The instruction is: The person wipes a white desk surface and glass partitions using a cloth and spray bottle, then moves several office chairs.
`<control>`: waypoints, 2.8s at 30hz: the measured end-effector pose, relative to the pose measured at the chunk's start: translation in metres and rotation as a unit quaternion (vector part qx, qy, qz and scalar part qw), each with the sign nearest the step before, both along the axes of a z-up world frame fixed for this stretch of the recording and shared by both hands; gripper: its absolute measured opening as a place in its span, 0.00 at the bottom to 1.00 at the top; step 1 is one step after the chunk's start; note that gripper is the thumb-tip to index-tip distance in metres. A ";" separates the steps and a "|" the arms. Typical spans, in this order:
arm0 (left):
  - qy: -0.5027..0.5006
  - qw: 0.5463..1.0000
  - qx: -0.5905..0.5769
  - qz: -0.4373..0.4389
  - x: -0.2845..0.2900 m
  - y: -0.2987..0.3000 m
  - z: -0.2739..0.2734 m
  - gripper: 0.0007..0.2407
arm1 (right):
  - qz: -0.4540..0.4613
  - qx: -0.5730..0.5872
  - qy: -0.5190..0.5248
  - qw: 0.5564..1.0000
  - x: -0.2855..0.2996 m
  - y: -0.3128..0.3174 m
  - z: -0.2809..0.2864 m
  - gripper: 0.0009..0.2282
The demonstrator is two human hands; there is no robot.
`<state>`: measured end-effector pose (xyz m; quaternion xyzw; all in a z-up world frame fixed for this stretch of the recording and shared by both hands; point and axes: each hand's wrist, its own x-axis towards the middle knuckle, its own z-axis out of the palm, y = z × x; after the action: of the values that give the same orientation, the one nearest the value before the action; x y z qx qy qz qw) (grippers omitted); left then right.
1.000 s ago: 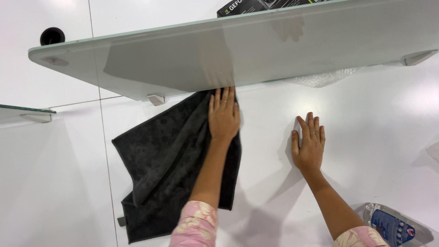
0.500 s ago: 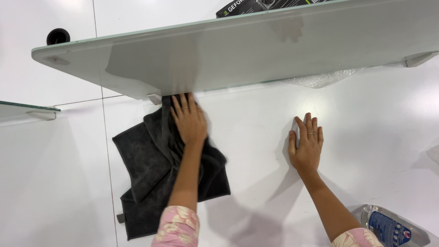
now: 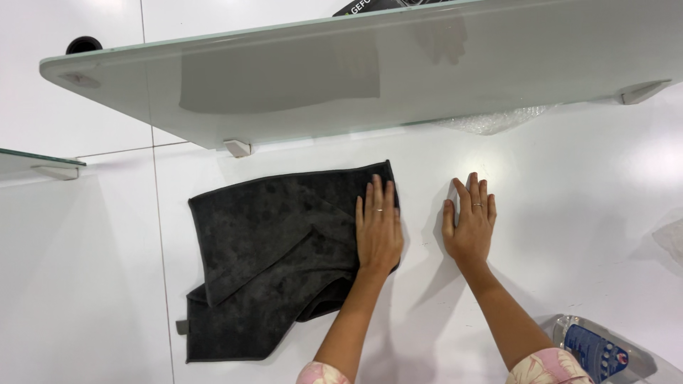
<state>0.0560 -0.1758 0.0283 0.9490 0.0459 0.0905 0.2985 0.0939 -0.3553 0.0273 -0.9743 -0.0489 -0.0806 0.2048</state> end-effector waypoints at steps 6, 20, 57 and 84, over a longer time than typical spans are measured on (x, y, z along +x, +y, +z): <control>-0.006 0.999 0.047 0.019 0.016 0.006 -0.002 0.24 | 0.001 0.011 0.005 1.000 0.000 0.000 0.000 0.19; -0.068 0.996 0.060 0.002 0.117 0.082 -0.026 0.19 | 0.006 0.005 0.006 1.000 0.002 0.002 0.001 0.19; 0.006 0.984 0.141 0.107 0.094 0.019 -0.008 0.22 | 0.006 0.010 -0.004 1.000 0.001 0.001 0.000 0.19; 0.020 0.998 -0.003 0.067 -0.082 0.164 0.014 0.21 | 0.016 0.024 -0.012 1.000 -0.004 -0.003 -0.004 0.20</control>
<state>-0.0258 -0.0120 0.0427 0.9446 0.1156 0.0916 0.2933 0.0903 -0.3579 0.0238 -0.9671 -0.0645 -0.0903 0.2291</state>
